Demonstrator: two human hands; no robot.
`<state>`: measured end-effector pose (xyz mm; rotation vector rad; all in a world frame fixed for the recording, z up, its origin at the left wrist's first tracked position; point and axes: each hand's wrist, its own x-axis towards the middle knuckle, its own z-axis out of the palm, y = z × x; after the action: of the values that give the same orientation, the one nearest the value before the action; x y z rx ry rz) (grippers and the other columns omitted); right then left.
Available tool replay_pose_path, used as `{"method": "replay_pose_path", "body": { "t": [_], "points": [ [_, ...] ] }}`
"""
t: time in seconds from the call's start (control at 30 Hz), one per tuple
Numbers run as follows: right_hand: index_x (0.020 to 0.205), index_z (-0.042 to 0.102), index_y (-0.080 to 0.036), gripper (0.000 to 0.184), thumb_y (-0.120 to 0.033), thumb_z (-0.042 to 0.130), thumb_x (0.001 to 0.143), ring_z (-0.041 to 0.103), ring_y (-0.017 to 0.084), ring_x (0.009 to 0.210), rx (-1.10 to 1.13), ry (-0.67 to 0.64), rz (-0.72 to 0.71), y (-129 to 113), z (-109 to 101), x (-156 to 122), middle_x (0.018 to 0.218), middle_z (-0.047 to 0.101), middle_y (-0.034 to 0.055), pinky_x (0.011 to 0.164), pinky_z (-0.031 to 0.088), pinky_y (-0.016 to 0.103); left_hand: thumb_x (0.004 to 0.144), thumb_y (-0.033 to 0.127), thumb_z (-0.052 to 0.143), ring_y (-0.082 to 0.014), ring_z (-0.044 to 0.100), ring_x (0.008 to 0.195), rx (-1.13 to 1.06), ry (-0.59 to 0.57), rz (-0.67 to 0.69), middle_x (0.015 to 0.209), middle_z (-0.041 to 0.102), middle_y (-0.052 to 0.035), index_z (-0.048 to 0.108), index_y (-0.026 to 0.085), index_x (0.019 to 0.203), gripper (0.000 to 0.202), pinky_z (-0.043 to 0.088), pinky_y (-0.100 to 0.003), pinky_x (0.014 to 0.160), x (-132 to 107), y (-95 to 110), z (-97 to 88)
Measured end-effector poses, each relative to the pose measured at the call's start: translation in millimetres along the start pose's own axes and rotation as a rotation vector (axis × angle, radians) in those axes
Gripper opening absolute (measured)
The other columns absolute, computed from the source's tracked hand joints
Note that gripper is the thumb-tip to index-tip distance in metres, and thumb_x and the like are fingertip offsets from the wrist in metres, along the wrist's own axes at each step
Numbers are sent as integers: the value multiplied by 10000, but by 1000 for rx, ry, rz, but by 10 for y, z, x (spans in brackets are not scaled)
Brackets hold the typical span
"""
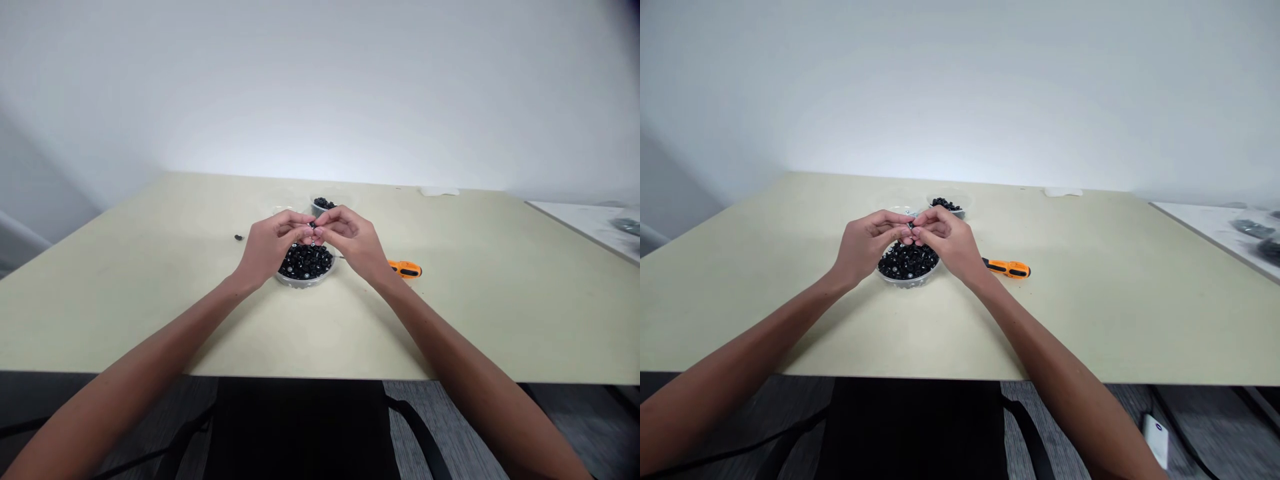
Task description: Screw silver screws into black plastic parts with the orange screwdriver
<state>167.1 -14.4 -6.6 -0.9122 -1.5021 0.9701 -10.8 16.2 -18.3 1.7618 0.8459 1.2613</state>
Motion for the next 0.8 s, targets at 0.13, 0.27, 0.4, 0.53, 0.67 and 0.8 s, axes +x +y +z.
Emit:
{"method": "replay_pose_path", "body": {
  "t": [0.13, 0.27, 0.4, 0.53, 0.67, 0.8],
  "points": [
    [874, 601, -202, 130, -261, 708, 830, 685, 144, 774, 40, 30, 1, 0, 10, 18, 856, 684, 12, 793, 570, 342, 887, 286, 671, -173, 725, 823, 26, 0, 14, 891, 753, -31, 733, 216, 1072, 207, 593, -328, 847, -14, 33, 12],
    [902, 606, -202, 129, -266, 697, 838, 694, 154, 771, 13, 53, 20, -20, 15, 27, 788, 682, 5, 805, 578, 355, 880, 288, 681, -174, 724, 819, 11, 18, 27, 876, 736, -31, 685, 201, 1100, 237, 595, -323, 828, -18, 51, 26],
    [926, 620, -192, 131, -267, 688, 843, 696, 154, 762, 4, 62, 33, -27, 13, 29, 791, 692, 12, 818, 574, 358, 859, 308, 706, -178, 717, 795, 21, 47, 38, 864, 735, -40, 676, 189, 925, 139, 595, -326, 794, -21, 40, 30],
    [922, 635, -190, 123, -261, 690, 836, 691, 152, 760, -10, 82, 49, -25, 16, 30, 809, 689, 14, 821, 566, 355, 869, 300, 695, -177, 717, 798, -2, 14, 65, 857, 735, -39, 664, 193, 893, 114, 591, -340, 817, -30, 45, 32],
    [920, 637, -192, 112, -249, 685, 836, 694, 161, 789, -9, 70, 46, -33, 24, 23, 810, 697, 16, 842, 559, 366, 880, 288, 681, -172, 721, 813, -43, -28, 59, 879, 737, -43, 667, 186, 910, 108, 593, -334, 839, -32, 60, 29],
    [910, 631, -190, 100, -233, 680, 835, 702, 167, 805, 0, 60, 43, -34, 26, 18, 816, 702, 19, 851, 556, 371, 875, 279, 686, -161, 719, 781, -37, -23, 36, 835, 732, -31, 671, 186, 910, 101, 600, -312, 805, -24, 59, 20]
  ]
}}
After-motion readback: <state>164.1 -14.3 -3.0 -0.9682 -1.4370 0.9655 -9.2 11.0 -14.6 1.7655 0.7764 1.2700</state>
